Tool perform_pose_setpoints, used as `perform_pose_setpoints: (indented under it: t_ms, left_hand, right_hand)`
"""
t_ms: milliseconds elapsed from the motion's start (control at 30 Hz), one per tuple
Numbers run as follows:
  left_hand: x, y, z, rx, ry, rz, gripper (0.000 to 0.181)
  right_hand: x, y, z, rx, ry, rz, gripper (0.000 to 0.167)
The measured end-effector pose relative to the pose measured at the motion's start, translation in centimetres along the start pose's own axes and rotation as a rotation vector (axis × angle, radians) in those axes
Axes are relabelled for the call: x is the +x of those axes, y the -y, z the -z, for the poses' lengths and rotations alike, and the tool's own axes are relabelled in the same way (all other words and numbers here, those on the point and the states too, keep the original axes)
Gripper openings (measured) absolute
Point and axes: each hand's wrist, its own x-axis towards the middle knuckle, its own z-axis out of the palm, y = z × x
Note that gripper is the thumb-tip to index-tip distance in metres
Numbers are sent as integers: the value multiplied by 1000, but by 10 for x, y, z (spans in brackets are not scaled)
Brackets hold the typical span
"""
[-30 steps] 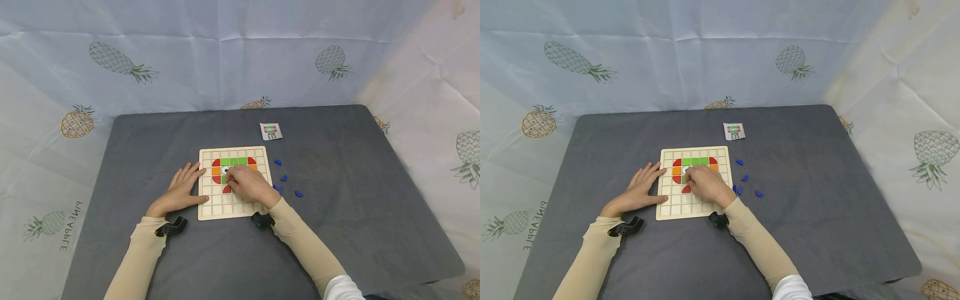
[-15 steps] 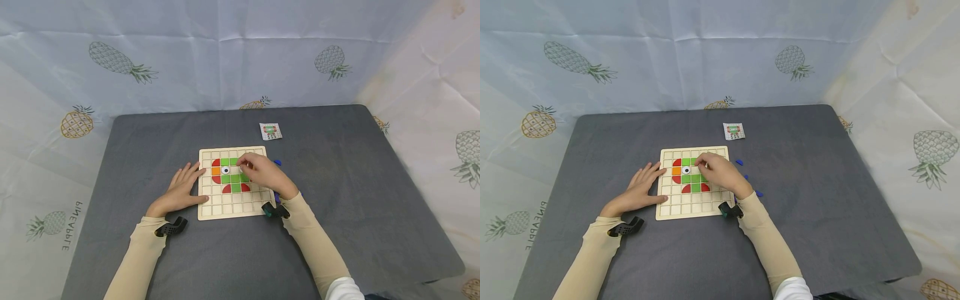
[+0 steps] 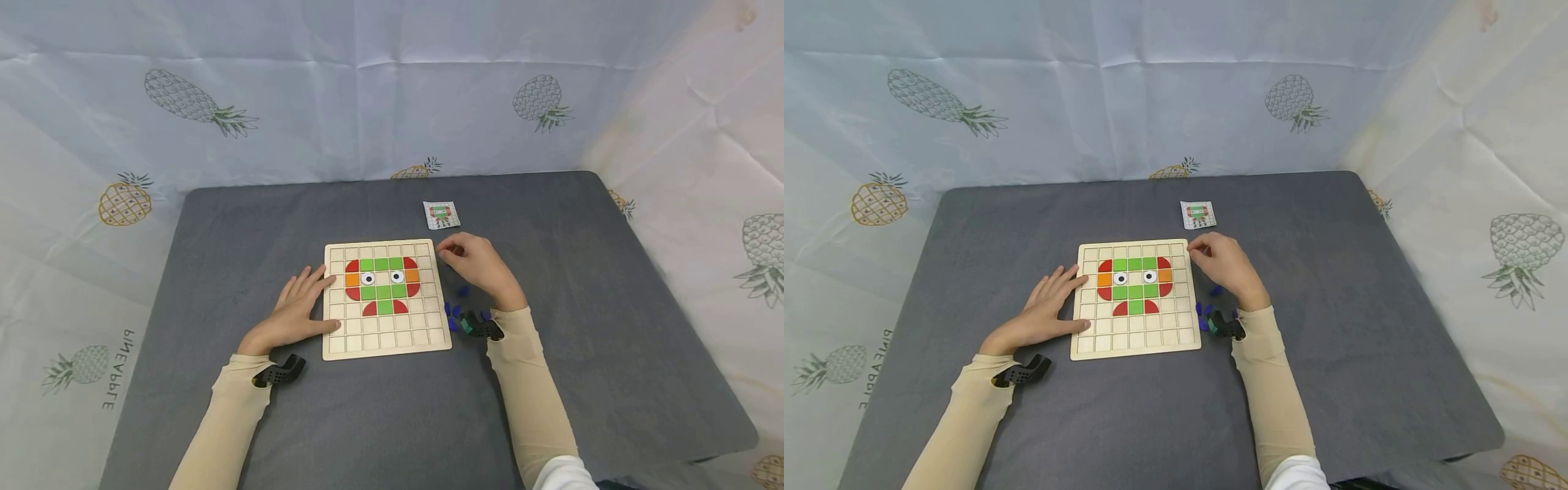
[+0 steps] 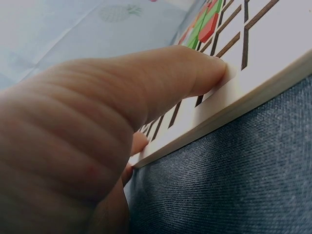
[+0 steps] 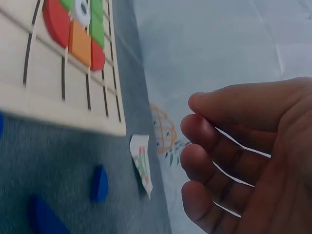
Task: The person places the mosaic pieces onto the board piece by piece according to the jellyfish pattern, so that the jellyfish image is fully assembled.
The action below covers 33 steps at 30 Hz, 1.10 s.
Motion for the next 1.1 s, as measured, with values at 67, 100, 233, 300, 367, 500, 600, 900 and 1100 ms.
perform_pose_setpoints:
  t_ms: [67, 100, 233, 300, 367, 500, 600, 900, 1100]
  left_hand:
    - [0, 0, 0, -1, 0, 2, 91]
    - [0, -1, 1, -2, 1, 2, 91]
    - [0, -1, 1, -9, -1, 1, 91]
    - [-1, -1, 1, -12, -3, -3, 91]
    - [-1, -1, 1, -11, -4, -3, 91]
    - [0, -1, 0, -10, -4, 0, 91]
    - [0, 0, 0, -9, -4, 2, 91]
    - [0, -1, 0, -6, 1, 8, 91]
    - [0, -1, 0, -5, 4, 8, 91]
  right_hand:
    - [1, -6, 2, -10, -9, -28, 27]
    - [1, -9, 4, -17, -12, -39, 27]
    - [2, -18, 4, -44, 1, -81, 28]
    - [4, -22, 2, -70, 17, -107, 29]
    - [7, -26, -2, -106, 27, -132, 30]
    - [11, -32, -7, -165, 21, -181, 31]
    - [12, -34, -8, -187, 24, -209, 31]
    - [14, -31, -13, -215, 48, -210, 24]
    - [14, -31, -16, -207, 40, -210, 20]
